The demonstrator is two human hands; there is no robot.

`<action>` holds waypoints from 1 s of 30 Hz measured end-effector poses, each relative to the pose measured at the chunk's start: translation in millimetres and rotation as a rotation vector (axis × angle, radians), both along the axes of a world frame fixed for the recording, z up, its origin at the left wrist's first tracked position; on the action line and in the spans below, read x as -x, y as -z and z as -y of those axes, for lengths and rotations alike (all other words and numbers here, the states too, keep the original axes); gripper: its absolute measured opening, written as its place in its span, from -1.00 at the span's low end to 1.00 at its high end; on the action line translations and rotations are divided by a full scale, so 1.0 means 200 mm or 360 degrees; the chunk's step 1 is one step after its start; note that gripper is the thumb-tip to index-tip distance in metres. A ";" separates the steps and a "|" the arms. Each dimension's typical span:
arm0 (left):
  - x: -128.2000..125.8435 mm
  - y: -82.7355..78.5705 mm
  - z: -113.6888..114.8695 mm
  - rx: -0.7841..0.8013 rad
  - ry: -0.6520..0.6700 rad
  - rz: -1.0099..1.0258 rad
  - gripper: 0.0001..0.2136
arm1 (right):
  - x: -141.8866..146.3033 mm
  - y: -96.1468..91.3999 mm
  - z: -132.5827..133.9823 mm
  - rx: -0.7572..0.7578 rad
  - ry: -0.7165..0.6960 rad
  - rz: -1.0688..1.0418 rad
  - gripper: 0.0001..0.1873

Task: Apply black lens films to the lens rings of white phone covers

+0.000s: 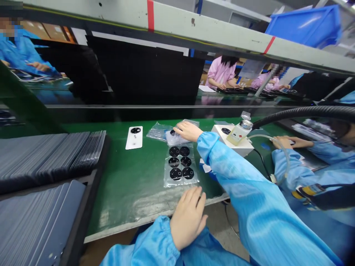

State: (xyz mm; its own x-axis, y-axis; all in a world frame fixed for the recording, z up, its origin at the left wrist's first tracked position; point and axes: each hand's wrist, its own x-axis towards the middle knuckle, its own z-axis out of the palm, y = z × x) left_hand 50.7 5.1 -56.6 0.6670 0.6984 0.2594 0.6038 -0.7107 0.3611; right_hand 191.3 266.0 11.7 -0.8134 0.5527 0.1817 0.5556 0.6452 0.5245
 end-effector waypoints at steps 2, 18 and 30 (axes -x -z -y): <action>-0.01 0.00 -0.04 -0.0011 -0.0098 -0.0046 -0.47 | 0.01 0.01 0.01 0.0018 0.0043 -0.0053 -0.61; -0.03 0.03 0.07 -0.0030 -0.0103 -0.0083 -0.45 | 0.05 0.05 0.04 0.0469 0.0202 -0.0391 -0.58; 0.20 -0.40 0.17 -0.0222 0.0280 0.0950 -0.75 | 0.10 -0.11 0.10 0.0761 0.0592 -0.0693 -0.62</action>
State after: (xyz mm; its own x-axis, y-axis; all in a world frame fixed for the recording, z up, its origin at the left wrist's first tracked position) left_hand 10.6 -29.8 23.9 0.4814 0.5245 0.7023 0.1972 -0.8454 0.4963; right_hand 172.2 245.0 34.1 -0.4665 0.8770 0.1156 0.8752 0.4765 -0.0835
